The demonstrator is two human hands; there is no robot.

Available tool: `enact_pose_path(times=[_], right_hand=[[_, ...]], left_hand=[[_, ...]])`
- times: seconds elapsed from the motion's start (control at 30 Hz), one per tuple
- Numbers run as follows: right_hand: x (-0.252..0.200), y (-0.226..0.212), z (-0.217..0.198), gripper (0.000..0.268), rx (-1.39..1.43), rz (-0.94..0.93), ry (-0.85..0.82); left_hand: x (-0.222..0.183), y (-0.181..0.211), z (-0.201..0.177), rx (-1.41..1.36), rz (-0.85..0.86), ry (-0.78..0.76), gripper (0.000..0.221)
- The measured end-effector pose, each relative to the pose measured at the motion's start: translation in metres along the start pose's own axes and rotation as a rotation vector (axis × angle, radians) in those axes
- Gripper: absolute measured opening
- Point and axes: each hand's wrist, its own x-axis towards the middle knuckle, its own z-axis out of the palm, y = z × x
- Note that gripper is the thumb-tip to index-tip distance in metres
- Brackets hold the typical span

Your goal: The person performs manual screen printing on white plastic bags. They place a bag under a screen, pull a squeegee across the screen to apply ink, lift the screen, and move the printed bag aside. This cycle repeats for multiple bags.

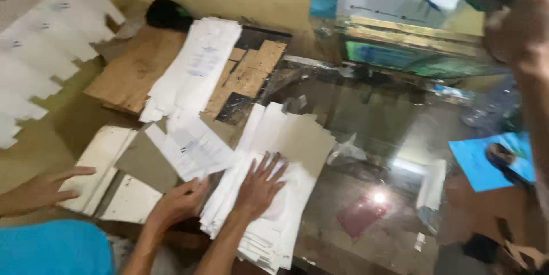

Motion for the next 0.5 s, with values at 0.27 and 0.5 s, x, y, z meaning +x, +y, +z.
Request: enact_pose_path(times=[0.27,0.5], right_hand=[[0.016,-0.02,-0.008,0.035,-0.489,-0.003,0.038],[0.036,-0.047,-0.022,0.057,-0.301,-0.019,0.02]], left_hand=[[0.068,0.148,0.002,-0.352,0.012,0.032,0.054],[0.109,0.257,0.087,-0.149,0.182,0.144,0.072]])
